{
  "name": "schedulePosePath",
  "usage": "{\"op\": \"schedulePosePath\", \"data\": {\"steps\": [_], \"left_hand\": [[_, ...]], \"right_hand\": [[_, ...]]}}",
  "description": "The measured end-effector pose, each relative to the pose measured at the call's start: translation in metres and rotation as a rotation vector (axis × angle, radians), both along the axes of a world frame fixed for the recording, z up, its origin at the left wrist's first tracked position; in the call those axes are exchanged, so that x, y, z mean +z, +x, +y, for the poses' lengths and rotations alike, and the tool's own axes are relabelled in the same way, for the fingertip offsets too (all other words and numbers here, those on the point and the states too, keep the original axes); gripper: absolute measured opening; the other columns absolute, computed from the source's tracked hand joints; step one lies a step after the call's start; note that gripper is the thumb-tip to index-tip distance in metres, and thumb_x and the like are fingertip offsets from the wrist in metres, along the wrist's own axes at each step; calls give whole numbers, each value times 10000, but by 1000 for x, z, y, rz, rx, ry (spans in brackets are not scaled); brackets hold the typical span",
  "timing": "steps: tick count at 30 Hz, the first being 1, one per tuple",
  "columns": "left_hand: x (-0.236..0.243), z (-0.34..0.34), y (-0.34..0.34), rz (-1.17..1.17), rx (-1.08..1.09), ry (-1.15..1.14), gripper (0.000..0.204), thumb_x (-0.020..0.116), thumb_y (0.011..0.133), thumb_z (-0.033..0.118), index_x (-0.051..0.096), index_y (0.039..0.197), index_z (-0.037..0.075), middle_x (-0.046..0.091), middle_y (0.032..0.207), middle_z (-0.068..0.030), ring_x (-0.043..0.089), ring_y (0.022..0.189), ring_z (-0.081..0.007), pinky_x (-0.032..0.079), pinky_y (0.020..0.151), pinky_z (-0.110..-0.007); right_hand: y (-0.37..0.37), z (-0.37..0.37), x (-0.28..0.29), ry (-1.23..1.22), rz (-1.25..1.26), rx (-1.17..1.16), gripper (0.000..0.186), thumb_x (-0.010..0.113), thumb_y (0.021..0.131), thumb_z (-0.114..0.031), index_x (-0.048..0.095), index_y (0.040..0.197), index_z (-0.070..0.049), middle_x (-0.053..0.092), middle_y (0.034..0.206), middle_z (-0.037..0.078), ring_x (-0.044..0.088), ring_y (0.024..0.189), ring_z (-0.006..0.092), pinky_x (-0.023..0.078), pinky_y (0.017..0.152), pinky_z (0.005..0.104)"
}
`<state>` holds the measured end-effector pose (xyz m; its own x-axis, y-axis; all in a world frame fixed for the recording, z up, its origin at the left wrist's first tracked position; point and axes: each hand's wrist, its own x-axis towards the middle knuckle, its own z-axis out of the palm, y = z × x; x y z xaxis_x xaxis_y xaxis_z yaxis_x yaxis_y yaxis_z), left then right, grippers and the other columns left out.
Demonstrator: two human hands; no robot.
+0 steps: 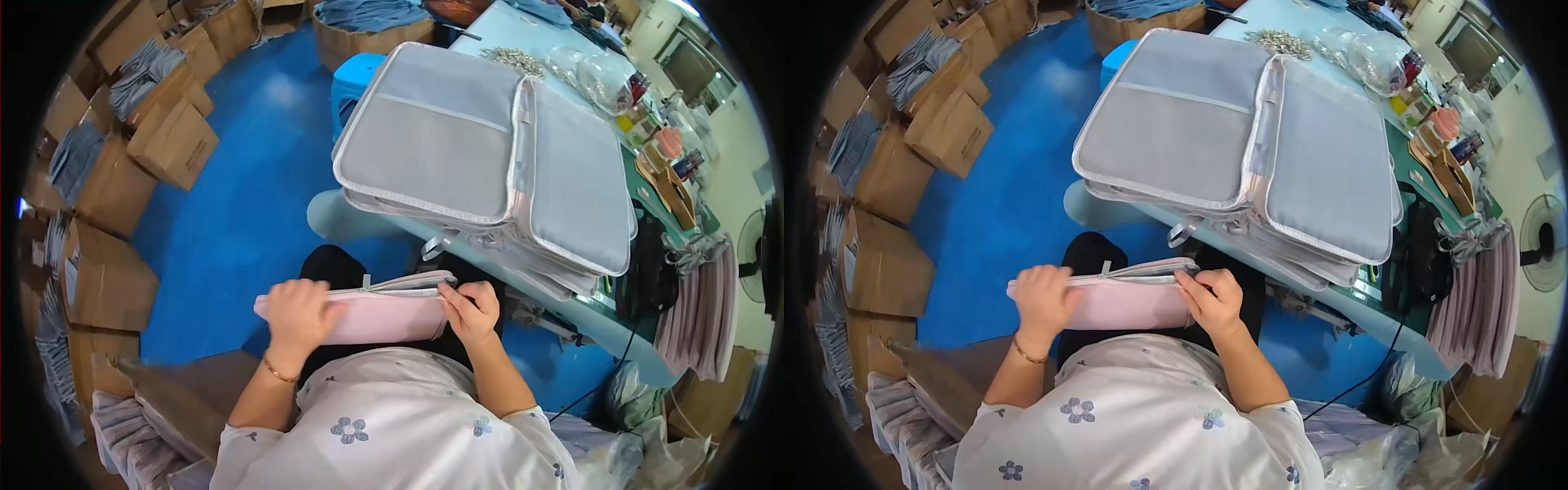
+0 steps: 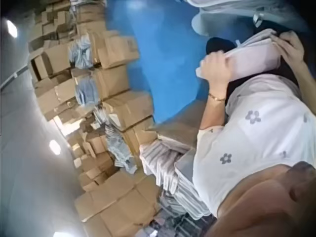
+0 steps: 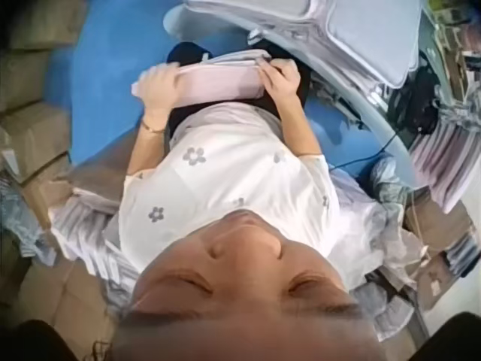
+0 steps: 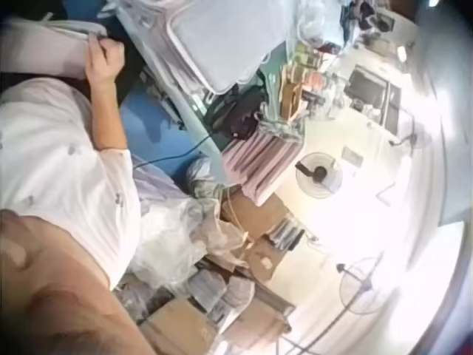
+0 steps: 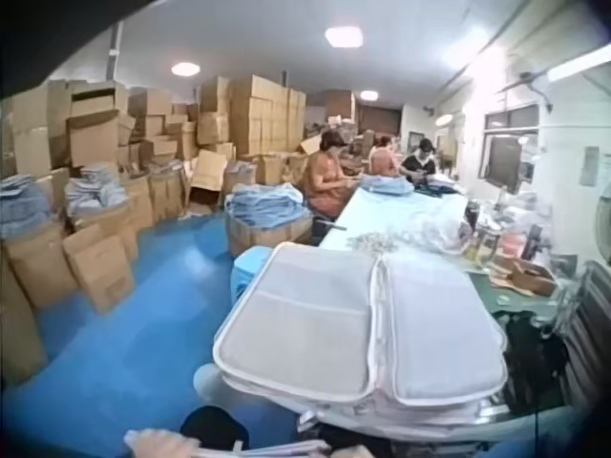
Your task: Trimming loose threads from finished fabric or leather pouches using small scissors.
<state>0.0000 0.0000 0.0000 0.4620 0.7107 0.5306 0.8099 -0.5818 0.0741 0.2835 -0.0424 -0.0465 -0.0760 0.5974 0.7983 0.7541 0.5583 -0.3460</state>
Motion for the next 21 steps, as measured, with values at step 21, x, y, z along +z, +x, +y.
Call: {"op": "schedulePosePath", "data": {"steps": [21], "left_hand": [[12,1,47,-40,-195,-230,366,646,774,419,561,775,63,522,666,-66,523,617,-249,385,565,-356]], "right_hand": [[-6,-16,11,-162,185,-78,154,651,788,-5,664,939,23,658,795,139,631,674,233,504,594,280]]}}
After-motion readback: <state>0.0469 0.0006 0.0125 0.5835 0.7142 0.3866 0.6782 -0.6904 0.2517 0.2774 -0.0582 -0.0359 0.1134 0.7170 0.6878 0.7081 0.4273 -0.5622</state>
